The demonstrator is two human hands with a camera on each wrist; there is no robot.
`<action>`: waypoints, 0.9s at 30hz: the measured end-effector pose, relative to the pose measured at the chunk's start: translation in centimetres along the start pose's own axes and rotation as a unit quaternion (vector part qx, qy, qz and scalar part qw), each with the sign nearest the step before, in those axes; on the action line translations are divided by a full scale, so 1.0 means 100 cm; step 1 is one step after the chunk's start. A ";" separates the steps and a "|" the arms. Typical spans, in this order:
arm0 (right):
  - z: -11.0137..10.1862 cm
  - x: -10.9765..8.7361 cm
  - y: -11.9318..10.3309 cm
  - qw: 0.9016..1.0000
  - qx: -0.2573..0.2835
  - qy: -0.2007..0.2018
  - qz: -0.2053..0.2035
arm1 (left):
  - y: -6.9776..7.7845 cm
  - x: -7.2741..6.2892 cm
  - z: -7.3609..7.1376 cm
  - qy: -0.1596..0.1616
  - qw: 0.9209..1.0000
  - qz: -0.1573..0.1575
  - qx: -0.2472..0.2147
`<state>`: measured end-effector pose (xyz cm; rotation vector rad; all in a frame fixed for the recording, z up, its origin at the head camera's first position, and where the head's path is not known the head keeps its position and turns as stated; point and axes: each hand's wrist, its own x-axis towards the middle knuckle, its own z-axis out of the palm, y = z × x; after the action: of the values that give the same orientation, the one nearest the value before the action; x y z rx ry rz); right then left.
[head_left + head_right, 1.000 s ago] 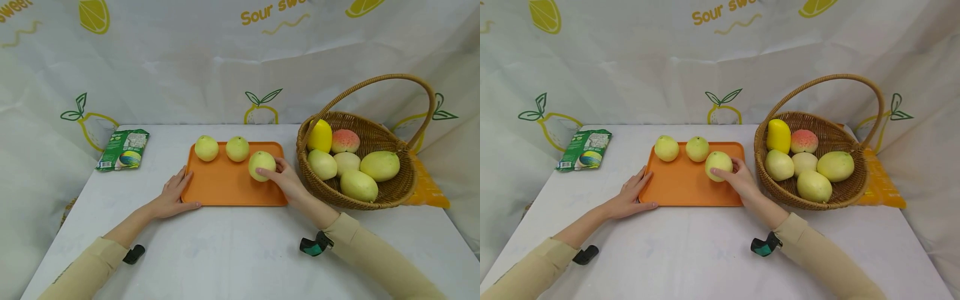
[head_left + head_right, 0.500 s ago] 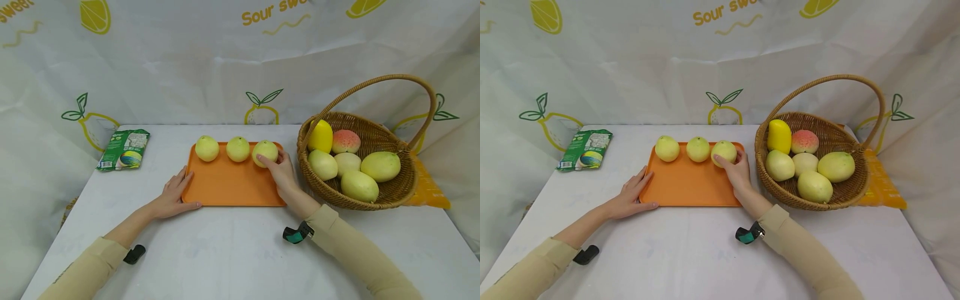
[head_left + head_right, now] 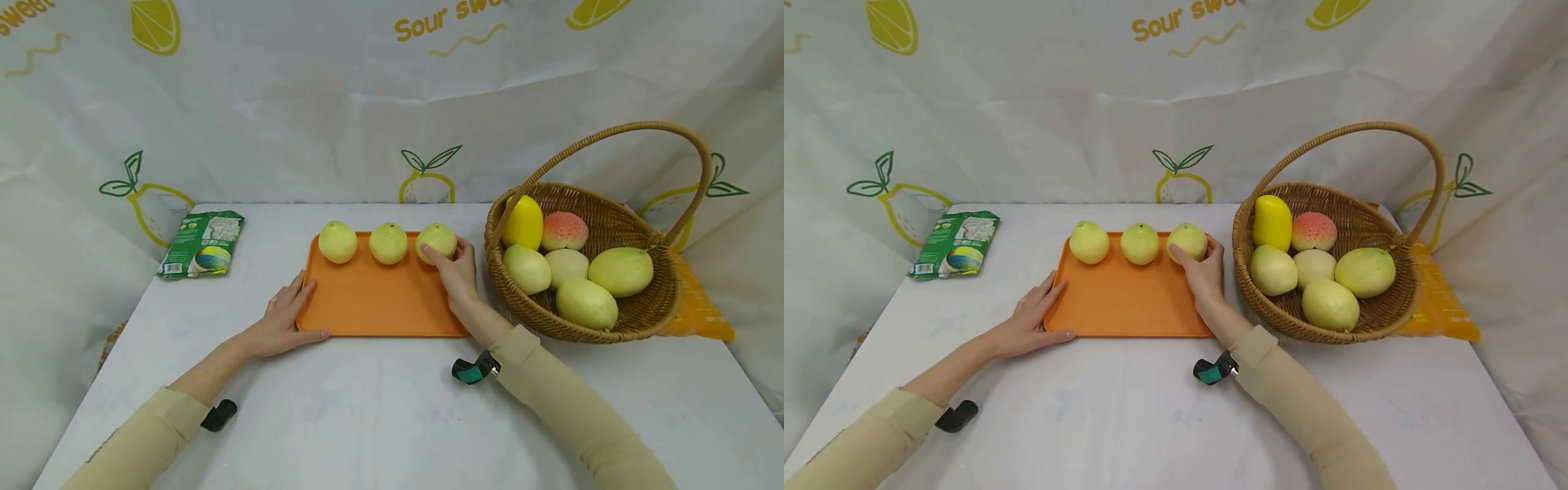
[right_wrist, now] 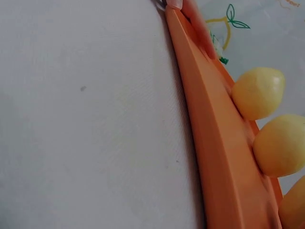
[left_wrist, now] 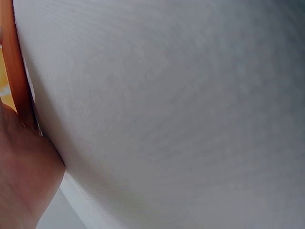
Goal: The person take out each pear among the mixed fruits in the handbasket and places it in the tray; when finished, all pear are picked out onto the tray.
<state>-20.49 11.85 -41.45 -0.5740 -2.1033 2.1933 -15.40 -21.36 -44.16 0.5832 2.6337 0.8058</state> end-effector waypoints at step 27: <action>0.004 0.008 0.002 0.999 -0.033 0.006 -0.020 | -0.001 0.000 0.001 0.001 1.000 0.000 -0.001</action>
<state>-21.27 11.71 -41.86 -0.5432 -2.1703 2.1014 -15.40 -21.36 -44.25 0.5817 2.6345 0.8091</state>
